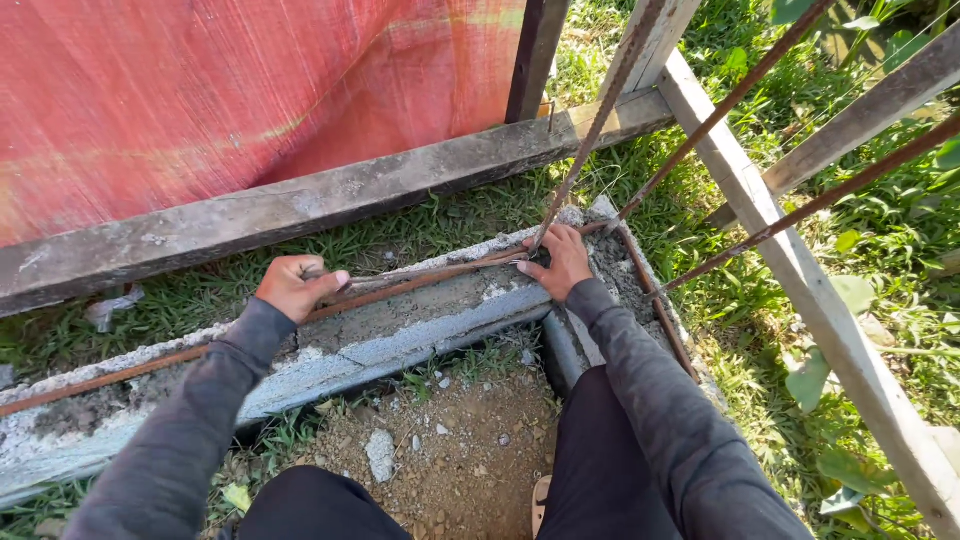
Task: Tying rebar intersections with wire ties using a manual hook tool
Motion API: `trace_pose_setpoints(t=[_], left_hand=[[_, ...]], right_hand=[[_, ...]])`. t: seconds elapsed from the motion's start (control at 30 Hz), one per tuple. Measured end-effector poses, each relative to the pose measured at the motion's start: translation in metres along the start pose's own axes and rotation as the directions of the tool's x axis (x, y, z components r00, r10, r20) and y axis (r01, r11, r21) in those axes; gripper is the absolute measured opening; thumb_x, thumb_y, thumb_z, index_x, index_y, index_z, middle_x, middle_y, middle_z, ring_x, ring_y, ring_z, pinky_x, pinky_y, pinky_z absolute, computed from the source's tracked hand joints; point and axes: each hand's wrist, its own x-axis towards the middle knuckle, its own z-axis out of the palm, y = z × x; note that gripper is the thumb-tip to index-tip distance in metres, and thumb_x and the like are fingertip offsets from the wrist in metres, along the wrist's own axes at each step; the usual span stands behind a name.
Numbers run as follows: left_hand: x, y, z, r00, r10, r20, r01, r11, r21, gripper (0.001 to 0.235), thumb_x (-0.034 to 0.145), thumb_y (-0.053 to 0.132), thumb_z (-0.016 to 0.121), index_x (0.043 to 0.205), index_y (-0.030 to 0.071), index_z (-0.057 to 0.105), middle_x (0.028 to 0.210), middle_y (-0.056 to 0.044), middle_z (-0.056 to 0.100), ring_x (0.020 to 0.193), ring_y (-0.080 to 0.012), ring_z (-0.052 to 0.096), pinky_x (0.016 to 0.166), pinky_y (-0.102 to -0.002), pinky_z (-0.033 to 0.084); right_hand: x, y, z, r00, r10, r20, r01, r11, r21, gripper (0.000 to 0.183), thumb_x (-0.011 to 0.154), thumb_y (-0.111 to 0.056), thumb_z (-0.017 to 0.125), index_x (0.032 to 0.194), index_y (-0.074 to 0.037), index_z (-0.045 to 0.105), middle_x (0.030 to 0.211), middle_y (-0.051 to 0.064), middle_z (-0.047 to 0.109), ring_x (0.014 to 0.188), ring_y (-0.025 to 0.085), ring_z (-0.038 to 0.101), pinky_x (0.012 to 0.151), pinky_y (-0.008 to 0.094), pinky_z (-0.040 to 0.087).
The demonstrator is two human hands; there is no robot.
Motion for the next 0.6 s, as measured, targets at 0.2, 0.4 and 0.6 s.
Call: trace_pose_setpoints(t=[0.2,0.4,0.6], left_hand=[[-0.02,-0.008,0.02,0.991,-0.007,-0.131,-0.007,0.994,-0.108,0.044,0.079,0.017,0.085,0.047,0.014,0.054,0.037,0.002,0.043,0.039,-0.0046,0.034,0.041,-0.022,0.025],[-0.047,0.01,0.043,0.968,-0.093,-0.233,0.039,0.973,-0.226,0.034,0.077,0.009,0.077,0.05,0.011,0.057,0.038,0.0,0.048,0.039,-0.0055,0.039,0.042,-0.023,0.034],[-0.08,0.095,0.065,0.789,-0.271,-0.551,-0.257,0.669,-0.697,0.043,0.082,-0.005,0.076,0.061,0.01,0.042,0.042,-0.003,0.032,0.032,-0.0119,0.037,0.05,-0.033,0.055]], right_hand=[[-0.001,-0.004,-0.004,1.0,-0.004,0.002,0.004,1.0,-0.008,0.05,0.083,-0.062,0.081,0.12,-0.032,0.065,0.121,0.002,0.052,0.142,0.043,0.036,0.118,0.07,0.029],[0.004,0.014,0.012,0.996,-0.072,-0.06,0.07,0.997,-0.029,0.038,0.087,-0.043,0.082,0.116,-0.025,0.066,0.117,0.005,0.05,0.135,0.046,0.041,0.112,0.071,0.035],[0.003,0.025,0.017,0.905,-0.342,-0.252,0.329,0.94,-0.09,0.045,0.075,-0.053,0.089,0.107,-0.026,0.071,0.099,0.008,0.055,0.107,0.038,0.059,0.101,0.054,0.047]])
